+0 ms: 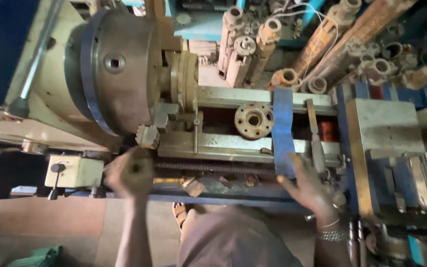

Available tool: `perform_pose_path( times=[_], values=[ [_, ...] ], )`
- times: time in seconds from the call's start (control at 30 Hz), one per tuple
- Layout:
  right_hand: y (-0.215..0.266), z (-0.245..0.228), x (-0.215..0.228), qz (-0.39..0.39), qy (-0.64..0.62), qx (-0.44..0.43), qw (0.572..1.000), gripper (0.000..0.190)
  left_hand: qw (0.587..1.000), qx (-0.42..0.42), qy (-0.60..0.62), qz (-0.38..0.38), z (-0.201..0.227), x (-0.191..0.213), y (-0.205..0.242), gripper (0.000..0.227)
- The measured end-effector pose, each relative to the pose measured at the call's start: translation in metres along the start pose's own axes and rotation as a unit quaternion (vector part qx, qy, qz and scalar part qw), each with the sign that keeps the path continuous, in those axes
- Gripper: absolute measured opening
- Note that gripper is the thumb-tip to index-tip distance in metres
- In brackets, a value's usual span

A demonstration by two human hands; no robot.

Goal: The person operates a metal lathe, securing a cylindrical metal part in the chuck and using a cutting tool to machine its surface. They then use a sanding strip to smooth the part while it rotates.

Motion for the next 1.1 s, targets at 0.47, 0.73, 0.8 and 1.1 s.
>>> perform_pose_path(
  times=[0.47,0.73,0.8,1.1],
  values=[
    [-0.118,0.149,-0.083,-0.116,0.084,-0.249,0.958,0.105,0.926,0.220,-0.305,-0.018,-0.108,0.083,0.009,0.073],
    [-0.101,0.142,-0.123,-0.111,0.071,-0.261,0.956,0.091,0.892,0.278,-0.353,-0.056,-0.123,0.079,0.006,0.066],
    [-0.100,0.142,-0.128,-0.103,0.076,-0.258,0.958,0.086,0.896,0.279,-0.340,-0.056,-0.126,0.080,0.010,0.066],
    [-0.062,0.069,-0.079,0.080,0.215,-0.132,0.964,0.061,0.880,0.140,-0.441,-0.105,-0.148,0.081,0.014,0.074]
  ],
)
Point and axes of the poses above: each hand's wrist, its own y-axis away from the middle knuckle, its own x-axis out of the back of the hand, z = x × y, the point moved 8 cm from there along -y, towards the middle knuckle, and after that the axes turned 6 degrees about y, right-handed, at the moved point
